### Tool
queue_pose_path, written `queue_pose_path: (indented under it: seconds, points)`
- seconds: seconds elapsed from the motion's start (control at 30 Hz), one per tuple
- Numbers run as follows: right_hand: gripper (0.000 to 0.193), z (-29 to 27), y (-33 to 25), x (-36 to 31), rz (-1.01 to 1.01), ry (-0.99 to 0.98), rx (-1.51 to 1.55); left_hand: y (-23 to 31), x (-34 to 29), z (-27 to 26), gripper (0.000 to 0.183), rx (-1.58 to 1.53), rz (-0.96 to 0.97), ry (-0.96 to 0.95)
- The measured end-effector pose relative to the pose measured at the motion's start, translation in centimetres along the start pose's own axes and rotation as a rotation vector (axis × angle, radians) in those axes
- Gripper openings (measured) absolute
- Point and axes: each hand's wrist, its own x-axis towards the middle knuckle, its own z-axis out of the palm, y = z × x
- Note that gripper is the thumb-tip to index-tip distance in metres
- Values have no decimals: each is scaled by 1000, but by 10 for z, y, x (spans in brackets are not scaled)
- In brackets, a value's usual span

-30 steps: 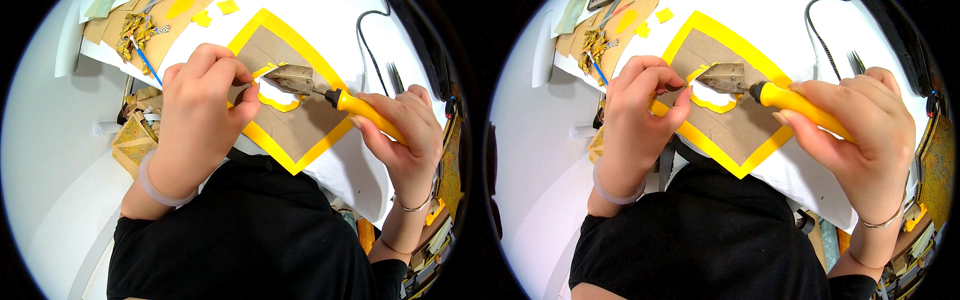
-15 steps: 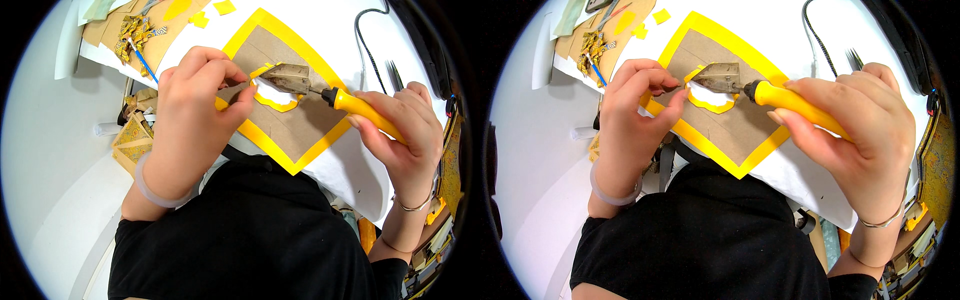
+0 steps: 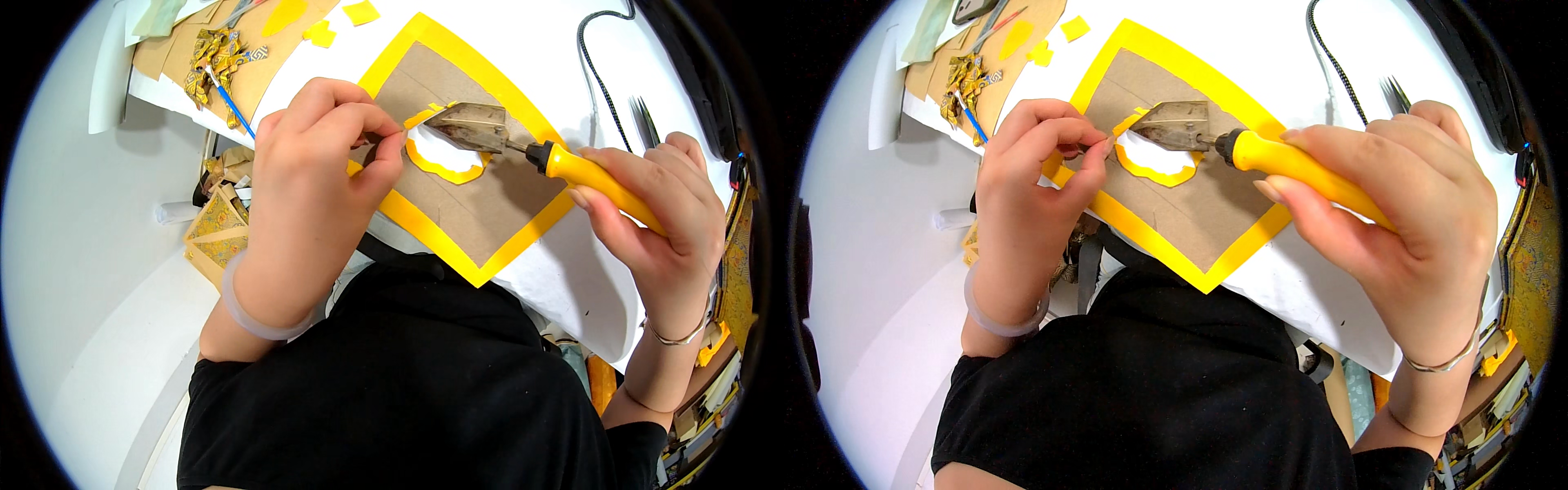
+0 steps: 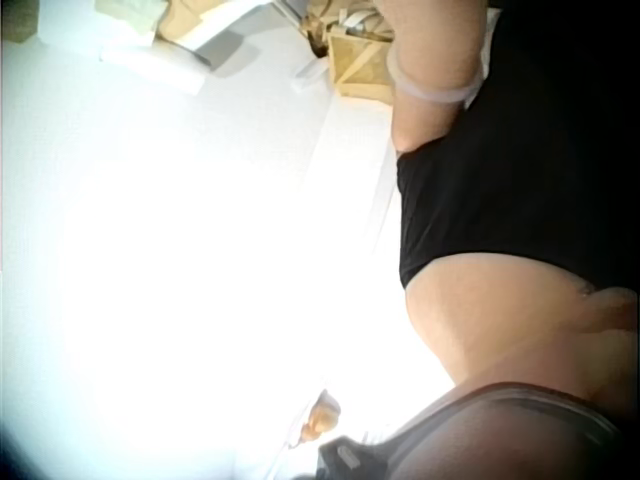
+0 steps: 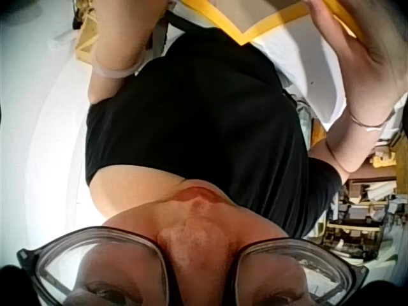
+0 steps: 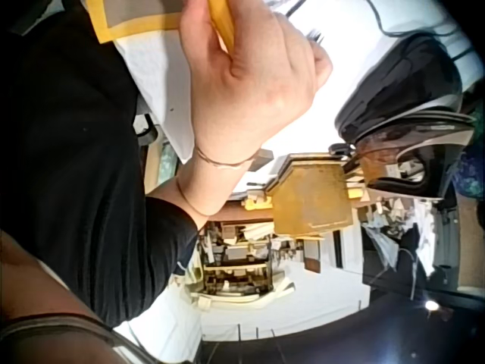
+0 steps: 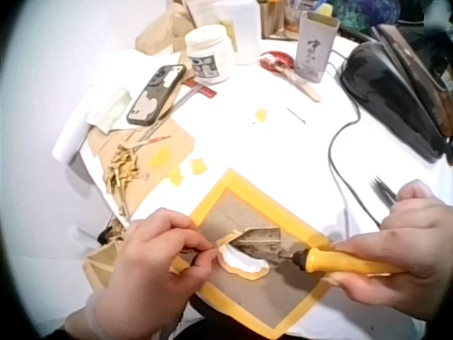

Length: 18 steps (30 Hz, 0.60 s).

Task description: The person uses a heated soldering iron to carefully cut and refine a heart-shaped opening in a yellow paper or cardstock sheet. They repeatedly adjust the sheet and use the tool to smooth the edges of the cutout.

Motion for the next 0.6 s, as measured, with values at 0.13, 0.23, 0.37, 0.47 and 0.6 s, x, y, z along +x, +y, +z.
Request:
queue_pose_path:
  seconds: [0.13, 0.23, 0.37, 0.47, 0.6]
  points:
    - [30, 1, -1, 1, -1, -2, 5, -3, -1, 1, 12, -11, 7, 8]
    - [30, 1, -1, 2, -4, -2, 5, -4, -1, 1, 12, -9, 12, 3]
    - [30, 2, 0, 1, -7, 13, 0, 0, 0, -1, 14, 15, 27, -7]
    - [29, 1, 2, -1, -7, 10, -10, 2, 0, 2, 15, 38, 47, 8]
    - [29, 0, 2, -2, -3, 5, -16, 5, 0, 2, 15, 75, 58, 4]
